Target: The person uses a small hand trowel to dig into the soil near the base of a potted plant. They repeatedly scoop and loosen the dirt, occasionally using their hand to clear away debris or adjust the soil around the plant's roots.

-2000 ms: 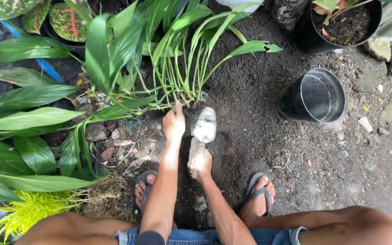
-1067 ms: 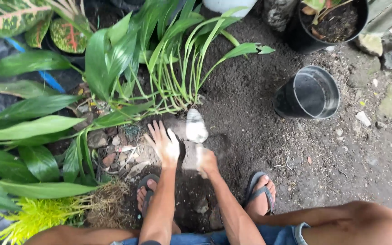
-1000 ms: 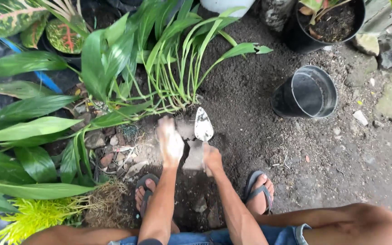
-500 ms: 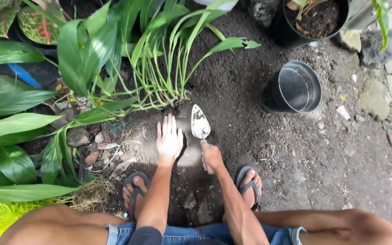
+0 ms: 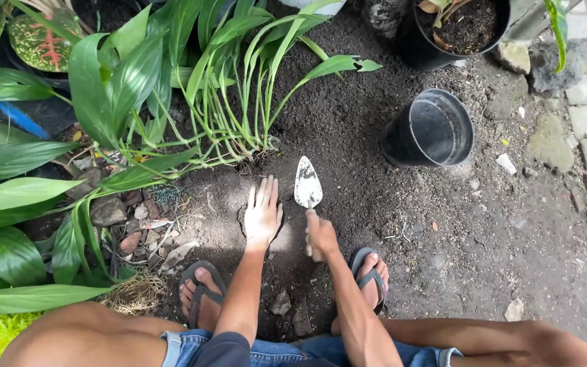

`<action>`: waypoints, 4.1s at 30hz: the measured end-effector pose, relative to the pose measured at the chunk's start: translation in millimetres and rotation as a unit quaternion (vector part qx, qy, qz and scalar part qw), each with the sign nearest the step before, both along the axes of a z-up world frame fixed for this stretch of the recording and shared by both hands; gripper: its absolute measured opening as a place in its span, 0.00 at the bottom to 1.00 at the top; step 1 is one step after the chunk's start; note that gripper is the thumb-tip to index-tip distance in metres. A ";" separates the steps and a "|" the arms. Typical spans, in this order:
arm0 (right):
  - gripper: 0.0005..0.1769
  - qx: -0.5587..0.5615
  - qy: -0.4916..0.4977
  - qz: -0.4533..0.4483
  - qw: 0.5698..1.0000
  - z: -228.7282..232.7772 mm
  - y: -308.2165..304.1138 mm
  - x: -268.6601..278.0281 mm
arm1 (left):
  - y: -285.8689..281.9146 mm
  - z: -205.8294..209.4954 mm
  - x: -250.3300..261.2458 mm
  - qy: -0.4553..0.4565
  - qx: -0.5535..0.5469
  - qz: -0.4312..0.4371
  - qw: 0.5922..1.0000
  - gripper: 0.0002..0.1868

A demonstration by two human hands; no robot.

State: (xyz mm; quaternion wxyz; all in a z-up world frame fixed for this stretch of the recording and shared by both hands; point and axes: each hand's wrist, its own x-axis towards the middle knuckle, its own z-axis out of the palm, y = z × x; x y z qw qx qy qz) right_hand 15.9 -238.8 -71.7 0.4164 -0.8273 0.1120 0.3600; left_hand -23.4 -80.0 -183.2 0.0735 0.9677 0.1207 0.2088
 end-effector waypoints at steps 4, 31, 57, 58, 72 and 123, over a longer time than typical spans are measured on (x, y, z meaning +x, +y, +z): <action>0.27 0.057 -0.052 -0.125 0.989 21.8 4.2 1.3 | 5.4 17.6 8.8 0.061 0.020 -0.022 0.998 0.40; 0.22 -0.372 -0.233 0.586 0.681 36.9 2.4 102.4 | 27.5 23.2 23.8 0.036 -0.013 -0.091 0.995 0.50; 0.25 -0.184 -0.053 0.390 0.901 104.5 43.0 76.9 | 69.5 25.6 46.6 0.124 0.018 -0.293 0.948 0.51; 0.25 -0.182 -0.055 0.391 0.900 104.2 49.9 88.2 | 72.9 29.1 44.8 0.125 0.020 -0.291 0.948 0.51; 0.23 -0.257 -0.127 0.471 0.834 136.9 49.5 -7.9 | 102.3 72.1 13.9 0.296 0.063 -0.253 0.919 0.58; 0.23 -0.264 -0.136 0.494 0.817 70.4 7.7 -2.7 | 80.4 85.3 -8.2 0.286 0.009 -0.179 0.941 0.61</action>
